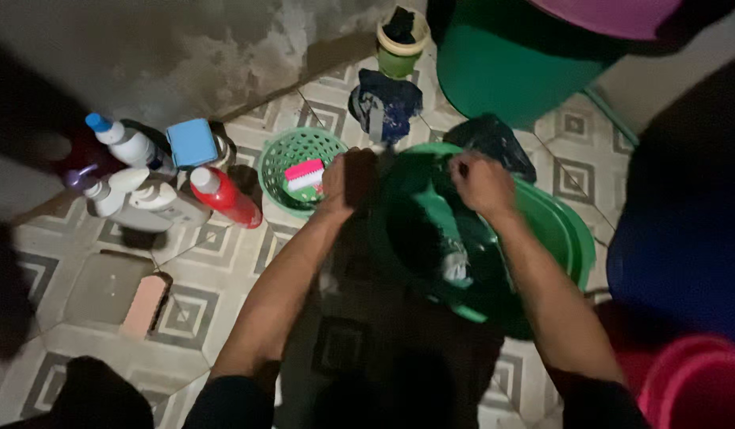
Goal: The person rinses a dark garment by hand by pouring water from a pink pitcher and scrubbing it, then wrings the garment over the floor.
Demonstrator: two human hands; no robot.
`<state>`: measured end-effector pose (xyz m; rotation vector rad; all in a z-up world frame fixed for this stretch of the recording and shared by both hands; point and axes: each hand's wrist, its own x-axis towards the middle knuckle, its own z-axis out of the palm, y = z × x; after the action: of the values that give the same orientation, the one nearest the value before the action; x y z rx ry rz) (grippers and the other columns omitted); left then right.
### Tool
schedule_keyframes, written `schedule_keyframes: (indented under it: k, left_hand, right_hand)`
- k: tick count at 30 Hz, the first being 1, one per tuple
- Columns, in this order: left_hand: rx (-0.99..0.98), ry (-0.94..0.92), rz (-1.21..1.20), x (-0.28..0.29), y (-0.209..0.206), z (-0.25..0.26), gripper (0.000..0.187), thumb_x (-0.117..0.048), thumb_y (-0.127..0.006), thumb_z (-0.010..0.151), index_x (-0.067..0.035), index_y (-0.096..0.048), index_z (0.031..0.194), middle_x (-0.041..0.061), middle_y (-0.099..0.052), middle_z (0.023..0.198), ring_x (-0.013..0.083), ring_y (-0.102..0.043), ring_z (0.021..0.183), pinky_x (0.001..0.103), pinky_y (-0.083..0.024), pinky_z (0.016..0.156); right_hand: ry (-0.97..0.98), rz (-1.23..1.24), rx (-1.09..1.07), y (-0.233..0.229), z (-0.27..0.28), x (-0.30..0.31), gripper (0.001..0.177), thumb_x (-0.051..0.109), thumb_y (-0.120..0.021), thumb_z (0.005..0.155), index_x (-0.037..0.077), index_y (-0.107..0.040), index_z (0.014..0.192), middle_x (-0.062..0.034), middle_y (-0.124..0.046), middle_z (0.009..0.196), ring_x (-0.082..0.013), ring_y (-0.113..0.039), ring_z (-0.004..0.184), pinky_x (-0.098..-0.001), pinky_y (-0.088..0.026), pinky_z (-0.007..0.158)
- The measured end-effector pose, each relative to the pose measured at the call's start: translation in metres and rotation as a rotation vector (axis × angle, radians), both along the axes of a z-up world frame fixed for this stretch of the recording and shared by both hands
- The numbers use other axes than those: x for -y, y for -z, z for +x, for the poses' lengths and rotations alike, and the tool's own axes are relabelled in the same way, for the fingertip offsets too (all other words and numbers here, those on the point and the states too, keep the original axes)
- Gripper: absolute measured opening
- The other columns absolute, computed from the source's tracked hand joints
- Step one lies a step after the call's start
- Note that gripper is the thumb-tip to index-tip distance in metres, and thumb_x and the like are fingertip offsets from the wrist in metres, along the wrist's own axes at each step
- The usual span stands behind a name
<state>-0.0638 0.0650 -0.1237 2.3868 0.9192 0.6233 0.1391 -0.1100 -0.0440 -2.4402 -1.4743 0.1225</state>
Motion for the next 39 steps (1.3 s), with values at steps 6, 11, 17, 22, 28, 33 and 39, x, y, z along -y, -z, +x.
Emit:
schedule_keyframes:
  k: [6,11,17,22,28,33,39]
  left_hand:
    - [-0.159,-0.124,-0.047,-0.054,0.042,0.026,0.053,-0.032,-0.079,0.068,-0.013,-0.067,0.116,0.014,-0.066,0.114,0.0361,-0.06,0.113,0.052,-0.049,0.093]
    - [-0.281,-0.156,0.43,-0.065,0.131,0.05,0.039,-0.025,-0.061,0.088,-0.027,-0.061,0.127,0.007,-0.058,0.136,0.031,-0.047,0.131,0.061,-0.038,0.098]
    - [-0.484,-0.03,0.261,-0.063,0.144,0.039,0.049,-0.022,-0.054,0.099,-0.02,-0.055,0.147,0.006,-0.057,0.137,0.0299,-0.048,0.137,0.055,-0.038,0.111]
    - [-0.338,-0.037,0.294,-0.061,0.133,0.036,0.069,-0.038,-0.063,0.079,-0.02,-0.052,0.145,0.009,-0.056,0.14,0.0321,-0.045,0.132,0.058,-0.033,0.111]
    - [-0.364,-0.053,0.394,-0.063,0.135,0.041,0.067,-0.042,-0.064,0.088,-0.016,-0.052,0.15,0.008,-0.053,0.147,0.0316,-0.045,0.136,0.063,-0.03,0.115]
    - [-0.102,-0.101,0.166,-0.043,0.041,0.052,0.059,-0.044,-0.071,0.082,-0.017,-0.061,0.134,0.012,-0.06,0.133,0.0354,-0.055,0.127,0.062,-0.04,0.105]
    - [0.636,0.146,-0.27,0.014,-0.039,0.083,0.077,-0.025,-0.078,0.077,-0.004,-0.047,0.145,0.022,-0.062,0.128,0.0387,-0.06,0.115,0.048,-0.049,0.097]
  right_hand:
    - [-0.255,-0.019,-0.081,0.11,0.074,-0.126,0.025,0.025,-0.06,0.098,0.012,-0.076,0.112,-0.0121,-0.075,0.112,-0.0323,-0.072,0.105,-0.0441,-0.054,0.093]
    - [-0.314,-0.39,-0.049,0.187,0.099,-0.2,0.026,0.023,-0.062,0.094,0.008,-0.073,0.113,-0.0141,-0.073,0.112,-0.0325,-0.071,0.104,-0.0437,-0.054,0.092]
    - [-0.345,-0.495,-0.053,0.232,0.102,-0.227,0.03,0.019,-0.065,0.089,0.004,-0.07,0.114,-0.0165,-0.07,0.112,-0.0327,-0.069,0.104,-0.0431,-0.054,0.089]
    - [-0.291,-0.257,-0.066,0.2,0.114,-0.221,0.034,0.017,-0.067,0.085,0.0,-0.067,0.114,-0.0184,-0.068,0.112,-0.0329,-0.068,0.103,-0.0427,-0.054,0.087]
    - [-0.332,0.372,-0.183,0.073,0.11,-0.174,0.041,0.013,-0.07,0.079,-0.005,-0.063,0.115,-0.0208,-0.066,0.111,-0.0331,-0.067,0.102,-0.0421,-0.054,0.085]
    - [-0.304,0.603,-0.181,-0.016,0.082,-0.118,0.029,0.003,-0.075,0.089,-0.004,-0.062,0.114,-0.0181,-0.063,0.119,-0.0262,-0.066,0.107,-0.0355,-0.054,0.088]
    - [-0.22,0.727,-0.095,-0.094,0.057,-0.029,0.01,-0.003,-0.075,0.105,-0.001,-0.066,0.109,-0.0137,-0.06,0.119,-0.0173,-0.06,0.104,-0.029,-0.051,0.092]
